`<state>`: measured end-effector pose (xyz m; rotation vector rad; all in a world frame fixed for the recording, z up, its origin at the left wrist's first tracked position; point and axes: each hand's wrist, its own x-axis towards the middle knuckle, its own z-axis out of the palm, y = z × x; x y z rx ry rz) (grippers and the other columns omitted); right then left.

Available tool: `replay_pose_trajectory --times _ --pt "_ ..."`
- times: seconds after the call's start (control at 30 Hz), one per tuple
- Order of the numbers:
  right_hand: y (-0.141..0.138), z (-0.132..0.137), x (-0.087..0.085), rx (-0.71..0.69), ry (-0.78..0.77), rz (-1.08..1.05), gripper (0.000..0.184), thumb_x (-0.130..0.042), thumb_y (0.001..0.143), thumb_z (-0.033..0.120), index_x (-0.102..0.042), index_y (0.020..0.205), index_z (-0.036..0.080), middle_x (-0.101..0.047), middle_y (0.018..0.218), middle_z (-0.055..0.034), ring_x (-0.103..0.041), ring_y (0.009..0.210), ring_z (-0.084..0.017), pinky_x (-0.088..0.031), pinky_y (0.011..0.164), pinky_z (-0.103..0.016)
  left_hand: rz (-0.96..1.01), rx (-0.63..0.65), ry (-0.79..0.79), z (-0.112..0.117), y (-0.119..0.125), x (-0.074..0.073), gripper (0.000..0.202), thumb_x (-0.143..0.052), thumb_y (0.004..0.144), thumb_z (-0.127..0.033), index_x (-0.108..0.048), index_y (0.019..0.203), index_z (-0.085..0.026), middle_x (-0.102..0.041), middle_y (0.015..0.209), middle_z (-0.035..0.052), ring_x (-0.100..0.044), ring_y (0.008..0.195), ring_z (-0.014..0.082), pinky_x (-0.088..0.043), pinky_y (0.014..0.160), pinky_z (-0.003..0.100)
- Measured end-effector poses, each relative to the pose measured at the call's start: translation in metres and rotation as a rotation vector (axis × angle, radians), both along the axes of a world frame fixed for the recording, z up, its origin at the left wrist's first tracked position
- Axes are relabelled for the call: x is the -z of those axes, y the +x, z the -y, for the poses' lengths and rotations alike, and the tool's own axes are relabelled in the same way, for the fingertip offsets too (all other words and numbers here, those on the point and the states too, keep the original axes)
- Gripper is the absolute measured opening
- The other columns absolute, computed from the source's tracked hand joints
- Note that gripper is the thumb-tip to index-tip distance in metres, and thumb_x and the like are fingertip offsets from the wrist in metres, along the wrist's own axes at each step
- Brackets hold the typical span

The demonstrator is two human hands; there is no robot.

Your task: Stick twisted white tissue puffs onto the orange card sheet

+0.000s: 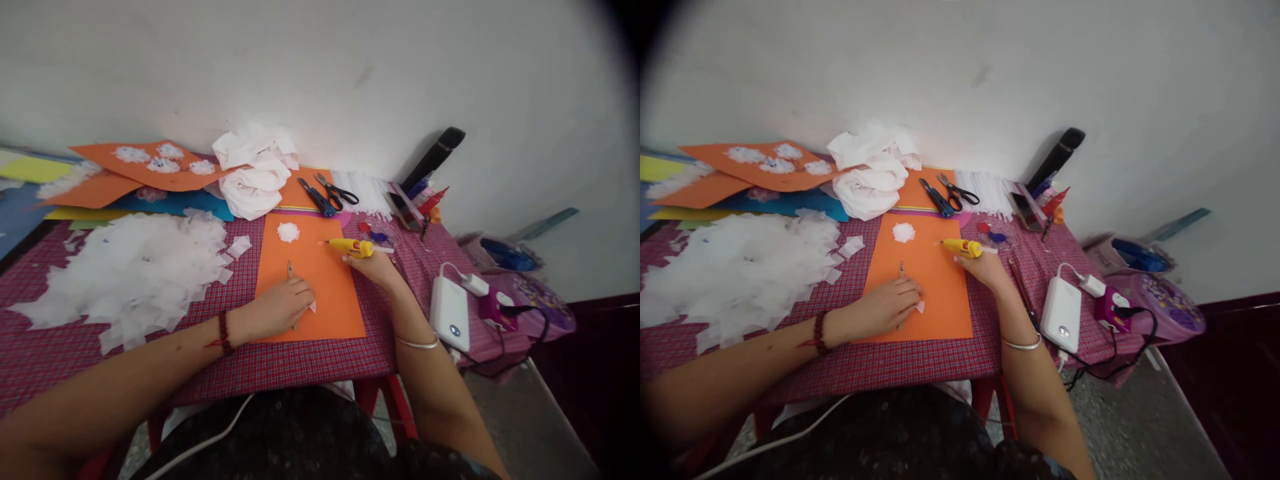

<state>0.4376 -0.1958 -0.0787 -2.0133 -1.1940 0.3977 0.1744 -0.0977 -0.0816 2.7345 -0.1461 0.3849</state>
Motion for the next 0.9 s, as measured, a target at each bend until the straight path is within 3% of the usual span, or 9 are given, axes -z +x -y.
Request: replay_pose_trajectory --times 0.27,0.53,0.7,0.9 --pt "-0.006 0.000 -0.016 0.002 0.019 -0.167 0.021 -0.067 0.064 0.029 -0.064 0.082 0.019 -0.070 0.081 -0.0046 -0.060 0.071 -0.017 -0.050 0.068 -0.030 -0.040 0.001 0.009 -0.001 0.000 -0.002 0.019 -0.043 0.096 -0.013 -0.062 0.097 -0.012 -0.065 0.106 0.0112 -0.058 0.102 0.0208 -0.047 0.096 0.039" --pt "-0.008 -0.007 -0.007 0.058 -0.091 0.081 0.018 -0.069 0.069 0.033 -0.067 0.081 0.019 -0.069 0.075 -0.0056 -0.060 0.067 -0.020 -0.046 0.063 -0.031 -0.058 0.004 0.016 -0.001 0.000 -0.003 0.019 -0.043 0.097 -0.015 -0.062 0.098 -0.012 -0.064 0.106 0.0109 -0.057 0.105 0.0215 -0.048 0.097 0.040" --pt "-0.008 -0.008 -0.003 0.081 -0.015 0.065 0.022 -0.070 0.069 0.035 -0.067 0.084 0.020 -0.069 0.077 -0.0050 -0.060 0.068 -0.020 -0.046 0.062 -0.030 -0.048 0.002 0.017 0.000 0.000 -0.005 0.019 -0.043 0.097 -0.015 -0.062 0.098 -0.013 -0.064 0.106 0.0102 -0.059 0.105 0.0213 -0.049 0.097 0.040" --pt "-0.004 -0.005 -0.006 0.043 0.087 -0.139 0.028 -0.069 0.067 0.035 -0.065 0.089 0.017 -0.070 0.085 -0.0054 -0.062 0.073 -0.018 -0.050 0.068 -0.030 -0.059 -0.006 0.022 0.000 -0.001 -0.005 0.018 -0.044 0.096 -0.015 -0.062 0.097 -0.014 -0.065 0.107 0.0106 -0.059 0.105 0.0213 -0.049 0.097 0.040"
